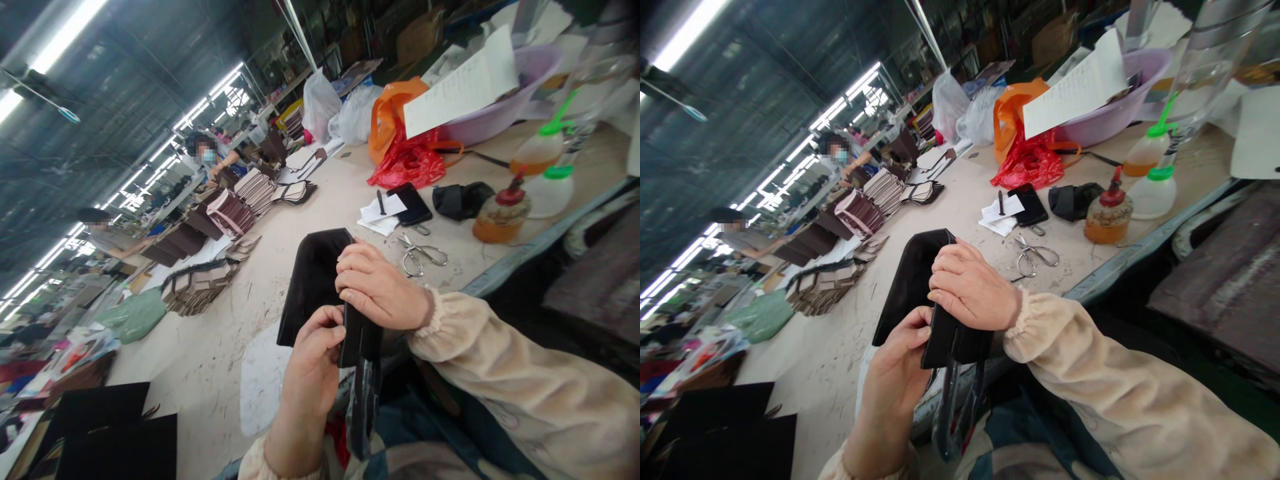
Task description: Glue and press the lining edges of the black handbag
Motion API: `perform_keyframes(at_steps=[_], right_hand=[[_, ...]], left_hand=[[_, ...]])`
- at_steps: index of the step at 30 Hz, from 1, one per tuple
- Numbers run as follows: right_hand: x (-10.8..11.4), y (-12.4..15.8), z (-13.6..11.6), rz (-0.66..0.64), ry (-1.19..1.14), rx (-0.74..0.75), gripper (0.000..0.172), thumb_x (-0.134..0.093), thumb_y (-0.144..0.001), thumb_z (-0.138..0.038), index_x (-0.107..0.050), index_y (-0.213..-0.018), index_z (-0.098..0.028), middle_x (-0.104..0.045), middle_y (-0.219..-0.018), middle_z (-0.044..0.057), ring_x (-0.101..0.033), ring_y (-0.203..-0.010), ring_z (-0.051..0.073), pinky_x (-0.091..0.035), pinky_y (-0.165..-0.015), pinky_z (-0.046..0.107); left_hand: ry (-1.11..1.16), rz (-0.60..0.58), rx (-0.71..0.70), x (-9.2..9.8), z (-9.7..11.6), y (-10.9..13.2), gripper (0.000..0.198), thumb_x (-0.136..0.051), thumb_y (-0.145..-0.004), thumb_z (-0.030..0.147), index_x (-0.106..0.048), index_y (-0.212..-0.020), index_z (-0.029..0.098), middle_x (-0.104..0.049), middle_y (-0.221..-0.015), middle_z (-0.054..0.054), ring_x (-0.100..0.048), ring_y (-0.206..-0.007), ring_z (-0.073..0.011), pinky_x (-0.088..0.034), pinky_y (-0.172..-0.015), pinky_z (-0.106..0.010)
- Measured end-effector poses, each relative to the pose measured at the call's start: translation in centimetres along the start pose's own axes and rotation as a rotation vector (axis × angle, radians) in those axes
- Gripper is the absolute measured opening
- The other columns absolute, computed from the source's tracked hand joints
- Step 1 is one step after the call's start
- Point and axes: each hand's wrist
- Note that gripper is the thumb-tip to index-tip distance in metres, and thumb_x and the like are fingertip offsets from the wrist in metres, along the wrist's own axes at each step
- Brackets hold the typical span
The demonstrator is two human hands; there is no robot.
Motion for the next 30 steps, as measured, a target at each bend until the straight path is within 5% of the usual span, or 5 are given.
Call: perform_keyframes(at_steps=[4, 9, 30], right_hand=[[0.0, -0.1, 0.0, 0.002, 0.001, -0.002, 0.017, -0.045, -0.090, -0.027, -0.060, -0.087, -0.019, -0.057, -0.093, 0.006, -0.045, -0.107, 0.024, -0.026, -0.107, 0.051], [0.0, -0.1, 0.0, -0.003, 0.003, -0.009, 0.017, -0.047, -0.090, -0.028, -0.060, -0.087, -0.019, -0.057, -0.093, 0.006, -0.046, -0.107, 0.023, -0.025, -0.107, 0.050], [-0.1, -0.2, 0.0, -0.016, 0.012, -0.004, 0.019, -0.044, -0.091, -0.030, -0.060, -0.089, -0.019, -0.057, -0.095, 0.007, -0.045, -0.108, 0.024, -0.024, -0.107, 0.050]], left_hand=[[-0.551, 0.140, -0.338, 1.0, 0.8, 0.7, 0.005, -0.062, -0.076, 0.017, -0.067, -0.073, 0.017, -0.065, -0.083, -0.003, -0.056, -0.077, -0.0153, -0.042, -0.069, -0.024], [-1.056, 0.072, -0.627, 2.2, 2.1, 1.4, 0.020, -0.063, -0.076, 0.012, -0.074, -0.089, 0.023, -0.071, -0.080, -0.003, -0.062, -0.071, -0.0159, -0.046, -0.067, -0.025], [-1.227, -0.275, -0.747, 2.7, 4.6, 0.0, 0.026, -0.061, -0.078, 0.009, -0.073, -0.096, 0.024, -0.072, -0.085, -0.006, -0.066, -0.075, -0.0164, -0.051, -0.069, -0.025]])
Point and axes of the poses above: each hand's wrist, its own y-axis away from the middle knuckle, its own x-axis out of the back of the hand, z = x × y
